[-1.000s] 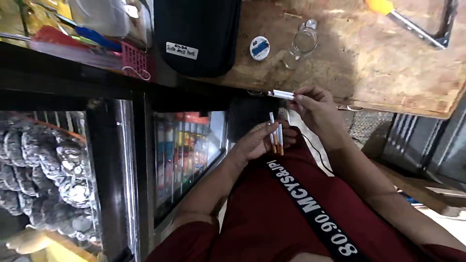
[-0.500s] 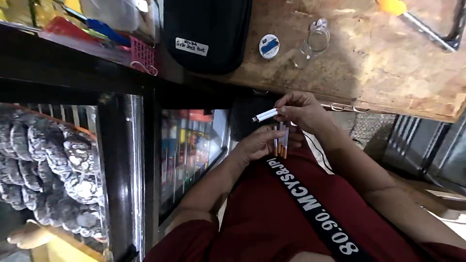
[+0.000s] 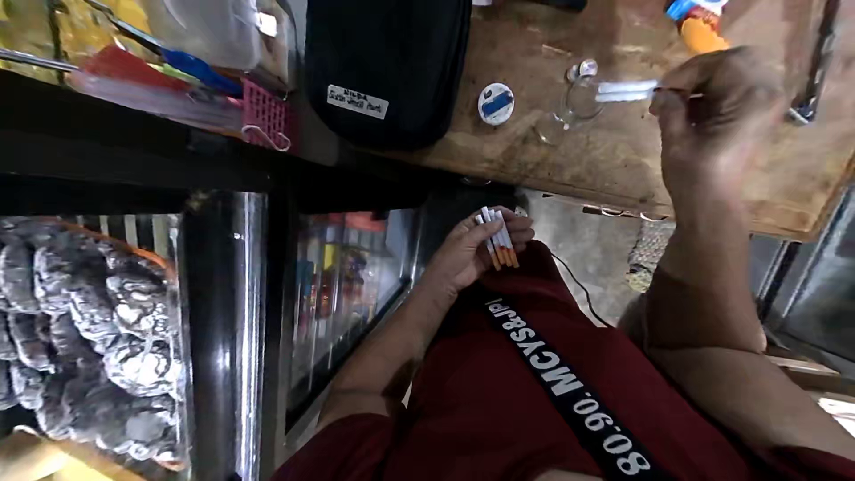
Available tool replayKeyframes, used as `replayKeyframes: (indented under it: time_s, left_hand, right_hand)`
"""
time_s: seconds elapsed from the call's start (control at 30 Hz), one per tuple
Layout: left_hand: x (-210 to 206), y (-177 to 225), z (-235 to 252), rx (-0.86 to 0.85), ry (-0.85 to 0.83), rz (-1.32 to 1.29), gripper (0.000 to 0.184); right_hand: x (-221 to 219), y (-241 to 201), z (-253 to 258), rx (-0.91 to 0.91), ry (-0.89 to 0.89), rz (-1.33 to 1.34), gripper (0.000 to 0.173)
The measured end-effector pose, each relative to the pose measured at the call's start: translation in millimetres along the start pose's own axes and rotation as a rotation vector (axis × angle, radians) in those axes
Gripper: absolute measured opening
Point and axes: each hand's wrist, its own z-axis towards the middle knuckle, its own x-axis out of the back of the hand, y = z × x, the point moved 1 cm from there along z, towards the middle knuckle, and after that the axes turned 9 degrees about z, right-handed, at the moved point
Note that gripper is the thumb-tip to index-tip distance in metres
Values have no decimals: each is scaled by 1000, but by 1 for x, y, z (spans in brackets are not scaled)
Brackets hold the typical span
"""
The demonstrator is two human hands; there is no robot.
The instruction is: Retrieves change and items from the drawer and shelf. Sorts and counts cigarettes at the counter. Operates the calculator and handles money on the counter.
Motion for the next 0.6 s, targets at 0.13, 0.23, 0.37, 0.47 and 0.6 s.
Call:
replayKeyframes:
  time_s: [0.13,0.23,0.37,0.47,0.6]
  left_hand:
    - [-2,8,9,-28,85,-100,26]
    - [-2,10,20,-71,120,-219,24]
    - [-8,14,29,-160,169,-343,25]
    - [-16,19,35,-241,192,-410,25]
    - [-21,20,43,-341,148,-455,25]
  right_hand:
    - [-14,-15,16,-6,-110,-195,22]
    - [-23,-19,24,-15,-173,-263,25]
    - [-34,-35,3,152,-86,-111,23]
    - [-55,-51,-30,-76,-311,82,30]
    - [-77,-39,-50,-283,-398,401,21]
